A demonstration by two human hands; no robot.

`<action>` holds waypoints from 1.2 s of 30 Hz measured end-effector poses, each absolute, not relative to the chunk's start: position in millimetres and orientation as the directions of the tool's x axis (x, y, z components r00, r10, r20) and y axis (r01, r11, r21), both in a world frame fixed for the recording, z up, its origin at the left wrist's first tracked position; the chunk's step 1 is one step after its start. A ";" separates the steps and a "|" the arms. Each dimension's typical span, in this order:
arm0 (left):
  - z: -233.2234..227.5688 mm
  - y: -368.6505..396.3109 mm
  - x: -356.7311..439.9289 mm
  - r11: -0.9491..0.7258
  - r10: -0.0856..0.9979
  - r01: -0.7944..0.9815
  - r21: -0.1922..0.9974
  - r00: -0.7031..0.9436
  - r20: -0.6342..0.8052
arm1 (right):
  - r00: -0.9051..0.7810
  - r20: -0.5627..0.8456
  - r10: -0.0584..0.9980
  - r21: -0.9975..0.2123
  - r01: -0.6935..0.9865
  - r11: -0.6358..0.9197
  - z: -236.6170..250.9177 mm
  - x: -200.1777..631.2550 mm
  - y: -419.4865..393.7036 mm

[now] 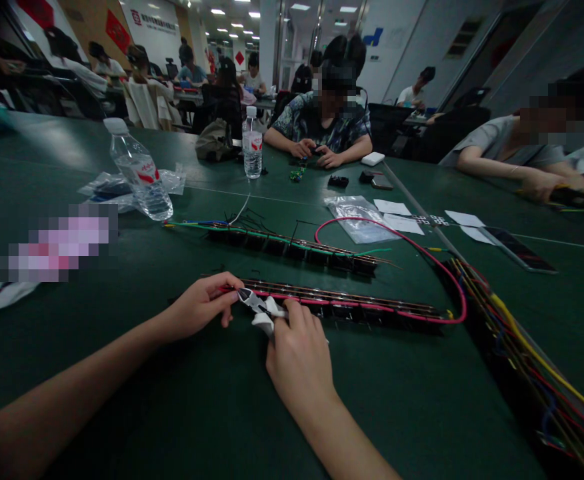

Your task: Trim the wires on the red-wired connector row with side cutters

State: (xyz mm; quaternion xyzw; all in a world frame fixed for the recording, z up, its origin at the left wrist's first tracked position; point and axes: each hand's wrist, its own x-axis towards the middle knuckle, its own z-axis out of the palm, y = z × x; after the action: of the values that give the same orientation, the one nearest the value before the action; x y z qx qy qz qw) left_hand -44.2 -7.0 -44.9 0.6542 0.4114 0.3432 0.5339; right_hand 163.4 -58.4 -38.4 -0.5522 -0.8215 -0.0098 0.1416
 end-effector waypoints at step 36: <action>-42.5 -8.2 -43.5 -0.080 0.908 0.175 0.981 0.419 -0.001 | -0.379 0.254 0.890 -0.096 0.906 0.413 -40.1 165.4 -56.2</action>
State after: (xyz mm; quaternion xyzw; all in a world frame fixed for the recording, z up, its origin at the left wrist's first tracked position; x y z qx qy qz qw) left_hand -43.5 -8.2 -42.5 0.6503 0.4166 0.3423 0.5352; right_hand 165.4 -56.2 -40.1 -0.5410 -0.8298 -0.0294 0.1337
